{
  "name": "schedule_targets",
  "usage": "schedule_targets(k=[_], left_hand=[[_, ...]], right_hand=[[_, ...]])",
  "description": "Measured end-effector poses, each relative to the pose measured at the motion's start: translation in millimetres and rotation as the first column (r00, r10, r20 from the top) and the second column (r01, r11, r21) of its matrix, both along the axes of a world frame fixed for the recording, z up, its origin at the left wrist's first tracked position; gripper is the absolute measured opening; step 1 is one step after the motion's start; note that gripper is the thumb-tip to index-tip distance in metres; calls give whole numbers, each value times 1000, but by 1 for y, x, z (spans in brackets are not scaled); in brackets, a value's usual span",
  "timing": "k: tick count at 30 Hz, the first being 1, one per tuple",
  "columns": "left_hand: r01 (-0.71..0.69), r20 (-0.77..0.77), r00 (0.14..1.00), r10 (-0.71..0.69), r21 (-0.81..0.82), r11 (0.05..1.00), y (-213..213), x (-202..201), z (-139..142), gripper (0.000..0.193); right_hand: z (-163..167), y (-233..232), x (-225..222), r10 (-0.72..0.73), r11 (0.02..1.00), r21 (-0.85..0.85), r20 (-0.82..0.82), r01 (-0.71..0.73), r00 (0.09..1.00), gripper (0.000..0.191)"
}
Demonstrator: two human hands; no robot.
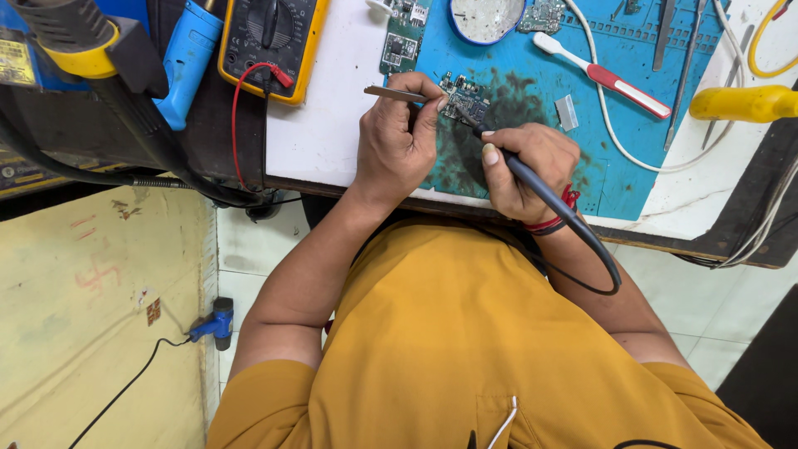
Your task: The person solders a small circuit board on a workbench, holding the board with tweezers in one hand while applying a soldering iron to its components with the other. They periodically reposition the board and continue soldering different points on it.
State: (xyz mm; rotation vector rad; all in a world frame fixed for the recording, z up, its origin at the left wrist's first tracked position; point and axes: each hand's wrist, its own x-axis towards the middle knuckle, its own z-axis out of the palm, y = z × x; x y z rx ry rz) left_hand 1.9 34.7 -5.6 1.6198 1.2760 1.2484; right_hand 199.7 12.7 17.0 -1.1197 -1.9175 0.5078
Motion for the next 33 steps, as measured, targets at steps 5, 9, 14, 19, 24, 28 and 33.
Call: schedule_targets(k=[5, 9, 14, 19, 24, 28, 33], left_hand=[[1, 0, 1000, -1, 25, 1000, 0, 0, 0, 9], [13, 5, 1000, -13, 22, 1000, 1, 1, -2, 8], [1, -16, 1000, 0, 20, 1000, -1, 1, -3, 10], [-3, -22, 1000, 4, 38, 999, 0, 1, -2, 10], [-6, -2, 1000, 6, 60, 998, 1, 1, 0, 10], [-1, 20, 1000, 1, -4, 1000, 0, 0, 3, 9], [13, 53, 998, -14, 5, 1000, -2, -1, 5, 10]], right_hand=[[0, 1, 0, 17, 1000, 12, -15, -17, 1000, 8], [0, 1, 0, 21, 1000, 16, -10, -21, 1000, 8], [1, 0, 0, 10, 1000, 15, 5, -10, 1000, 7], [0, 1, 0, 16, 1000, 18, -8, -15, 1000, 7], [0, 1, 0, 33, 999, 35, -9, -33, 999, 6], [0, 0, 1, 14, 1000, 20, -6, -14, 1000, 5], [-1, -3, 2, -73, 997, 18, -21, 73, 997, 4]])
